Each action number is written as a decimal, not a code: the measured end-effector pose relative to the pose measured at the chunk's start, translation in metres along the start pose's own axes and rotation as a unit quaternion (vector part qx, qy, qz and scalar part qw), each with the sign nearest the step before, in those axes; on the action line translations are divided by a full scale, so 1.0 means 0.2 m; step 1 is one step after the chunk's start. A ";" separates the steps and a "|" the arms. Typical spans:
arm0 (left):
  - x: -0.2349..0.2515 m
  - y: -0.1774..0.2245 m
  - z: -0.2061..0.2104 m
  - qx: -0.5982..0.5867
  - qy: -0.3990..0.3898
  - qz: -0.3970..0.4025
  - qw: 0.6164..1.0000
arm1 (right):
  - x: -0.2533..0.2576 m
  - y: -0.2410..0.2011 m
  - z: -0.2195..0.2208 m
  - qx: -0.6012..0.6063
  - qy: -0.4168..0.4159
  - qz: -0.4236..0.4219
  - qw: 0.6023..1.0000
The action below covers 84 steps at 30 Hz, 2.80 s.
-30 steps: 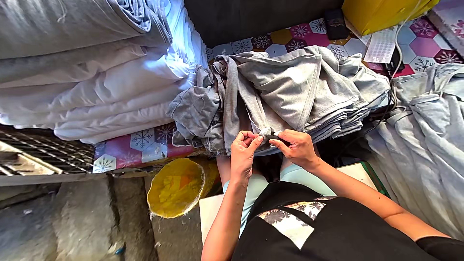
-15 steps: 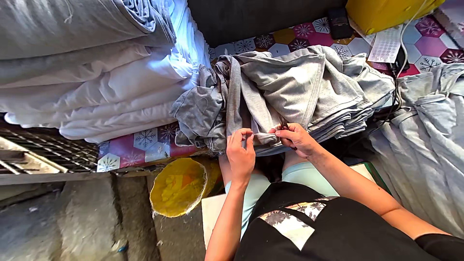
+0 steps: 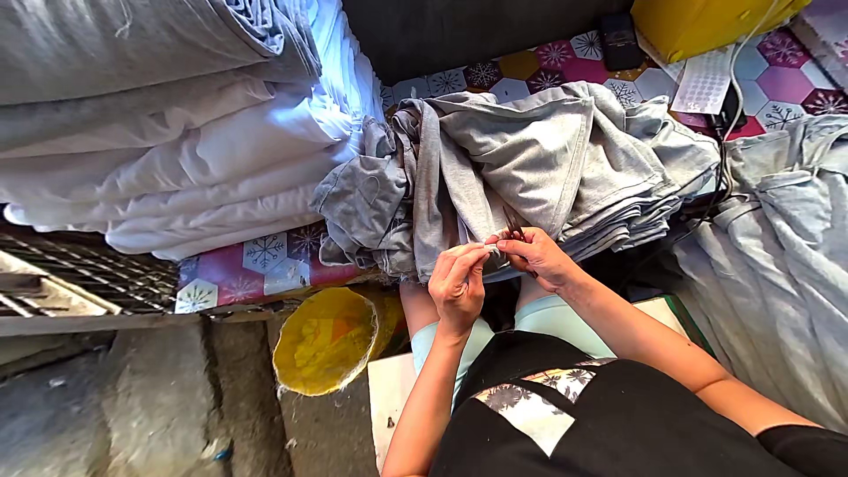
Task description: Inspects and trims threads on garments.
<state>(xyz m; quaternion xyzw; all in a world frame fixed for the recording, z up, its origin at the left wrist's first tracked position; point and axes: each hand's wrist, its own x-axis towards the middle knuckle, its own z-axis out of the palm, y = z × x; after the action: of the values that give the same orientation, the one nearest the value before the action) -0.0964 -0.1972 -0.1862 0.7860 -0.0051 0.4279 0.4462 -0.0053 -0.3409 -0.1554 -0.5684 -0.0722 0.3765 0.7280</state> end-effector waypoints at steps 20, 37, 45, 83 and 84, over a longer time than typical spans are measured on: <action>-0.04 -0.02 -0.04 0.031 0.017 -0.038 0.999 | 0.01 -0.01 0.05 -0.025 -0.007 0.006 1.000; -0.02 0.02 -0.06 -0.077 -0.010 -0.205 0.976 | 0.02 0.00 0.05 -0.208 -0.006 -0.085 0.974; -0.02 0.06 -0.05 -0.193 -0.029 -0.356 0.914 | 0.00 0.02 0.05 -0.252 0.073 -0.160 0.952; 0.02 0.09 -0.07 -0.130 -0.029 -0.302 0.944 | -0.14 0.06 0.07 0.061 -0.158 0.122 0.978; 0.02 0.08 -0.07 -0.128 -0.033 -0.302 0.944 | -0.13 0.07 0.06 0.084 -0.156 0.131 0.975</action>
<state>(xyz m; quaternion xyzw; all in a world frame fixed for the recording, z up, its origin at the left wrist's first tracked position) -0.1095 -0.1964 -0.1685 0.7002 0.1631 0.2430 0.6512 -0.0370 -0.3469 -0.1547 -0.4442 -0.0784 0.5572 0.6971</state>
